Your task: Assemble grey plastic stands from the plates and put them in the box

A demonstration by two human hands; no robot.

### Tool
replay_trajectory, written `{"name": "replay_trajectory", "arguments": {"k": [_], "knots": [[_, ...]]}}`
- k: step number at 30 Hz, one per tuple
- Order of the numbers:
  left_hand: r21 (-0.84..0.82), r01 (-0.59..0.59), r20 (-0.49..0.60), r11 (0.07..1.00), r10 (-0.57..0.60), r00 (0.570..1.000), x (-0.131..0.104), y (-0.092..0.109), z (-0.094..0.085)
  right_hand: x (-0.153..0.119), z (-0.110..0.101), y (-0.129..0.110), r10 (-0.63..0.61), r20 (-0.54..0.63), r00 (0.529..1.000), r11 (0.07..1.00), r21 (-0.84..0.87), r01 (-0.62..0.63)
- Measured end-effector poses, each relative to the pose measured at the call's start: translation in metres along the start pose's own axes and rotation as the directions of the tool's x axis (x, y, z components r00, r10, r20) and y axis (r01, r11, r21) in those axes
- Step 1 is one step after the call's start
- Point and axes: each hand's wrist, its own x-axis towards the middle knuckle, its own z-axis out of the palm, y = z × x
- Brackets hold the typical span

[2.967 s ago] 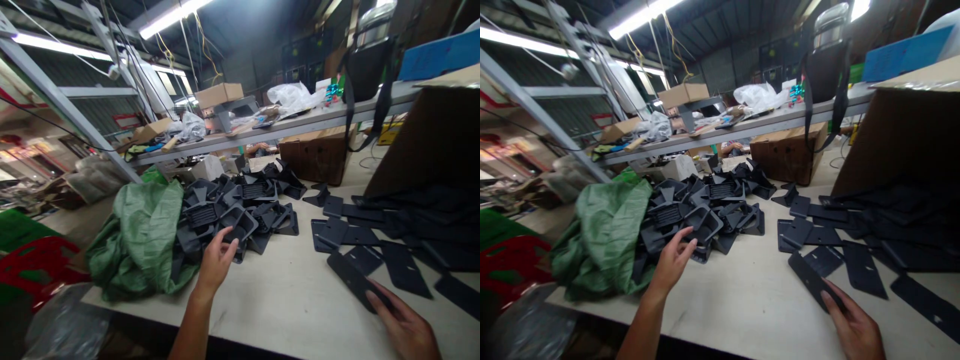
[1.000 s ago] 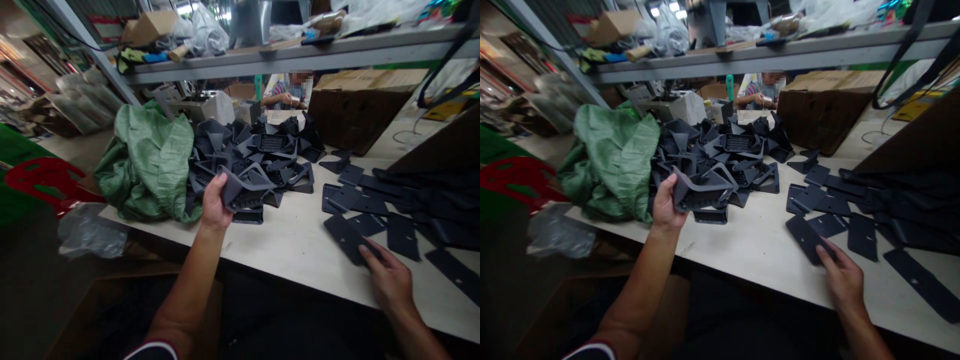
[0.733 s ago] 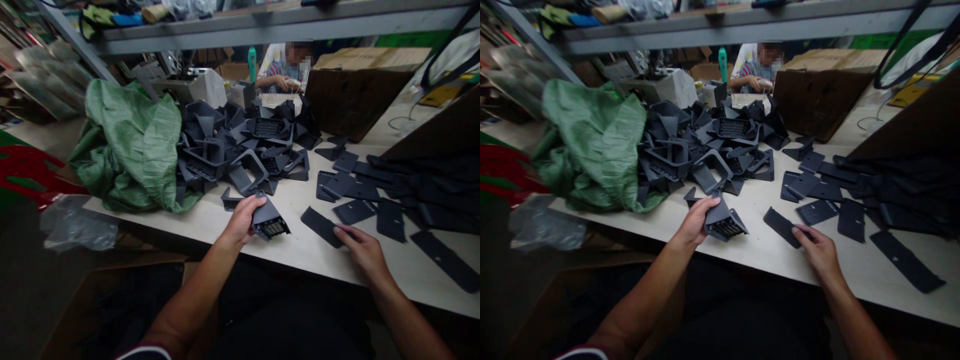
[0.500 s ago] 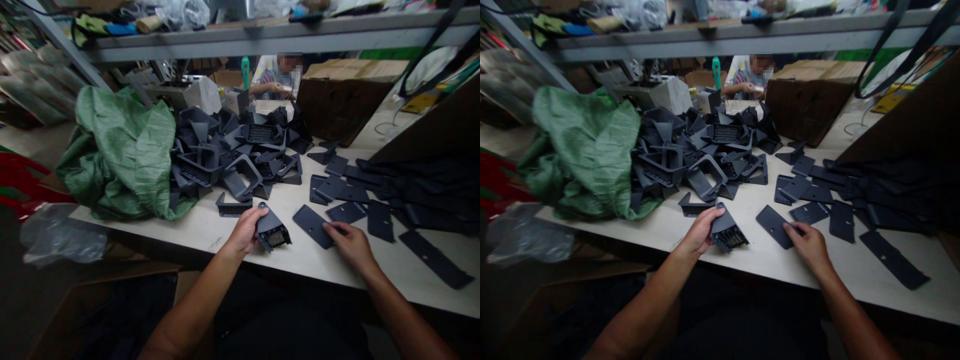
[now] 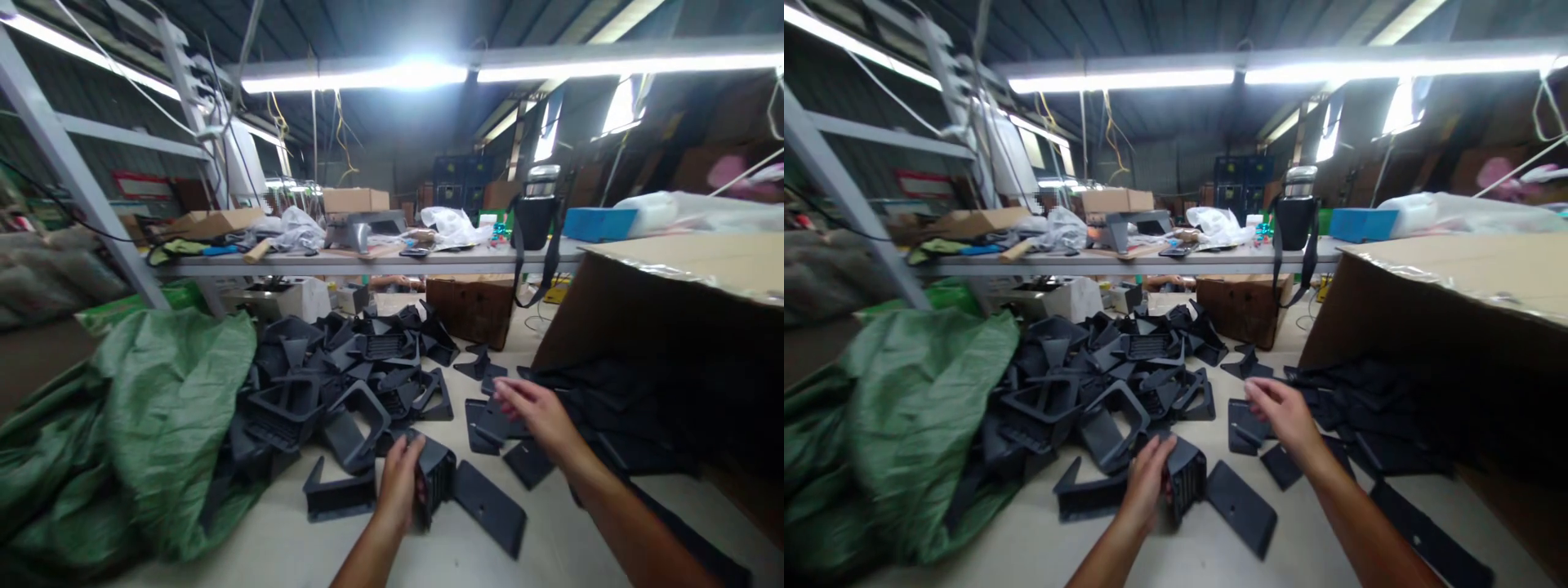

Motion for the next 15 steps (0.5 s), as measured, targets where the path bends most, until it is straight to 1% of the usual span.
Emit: {"name": "replay_trajectory", "arguments": {"k": [3, 5, 6, 8, 11, 13, 15], "knots": [[0.025, -0.06, -0.004, 0.998, 0.06, 0.998, 0.003, -0.002, 0.016, 0.041, 0.007, -0.058, 0.031, 0.086, 0.996, 0.991, 0.125, -0.041], [0.019, -0.102, -0.005, 0.995, 0.102, 0.995, 0.004, -0.002, 0.019, 0.066, 0.017, -0.091, 0.051, 0.147, 0.988, 0.982, 0.173, -0.077], [0.023, -0.127, -0.007, 0.992, 0.127, 0.992, 0.004, -0.003, 0.018, 0.077, 0.024, -0.106, 0.06, 0.176, 0.983, 0.978, 0.187, -0.093], [0.056, -0.171, -0.017, 0.984, 0.172, 0.985, 0.004, -0.005, 0.009, 0.097, 0.041, -0.133, 0.069, 0.225, 0.972, 0.973, 0.201, -0.116], [0.141, -0.206, -0.041, 0.968, 0.214, 0.976, 0.001, -0.012, -0.01, 0.123, 0.07, -0.166, 0.073, 0.266, 0.961, 0.971, 0.203, -0.13], [0.185, -0.219, -0.043, 0.958, 0.23, 0.972, -0.004, -0.015, -0.02, 0.139, 0.089, -0.182, 0.087, 0.271, 0.959, 0.969, 0.198, -0.145], [0.223, -0.233, -0.04, 0.947, 0.248, 0.968, -0.011, -0.017, -0.026, 0.152, 0.106, -0.193, 0.114, 0.266, 0.957, 0.966, 0.195, -0.17]]}}
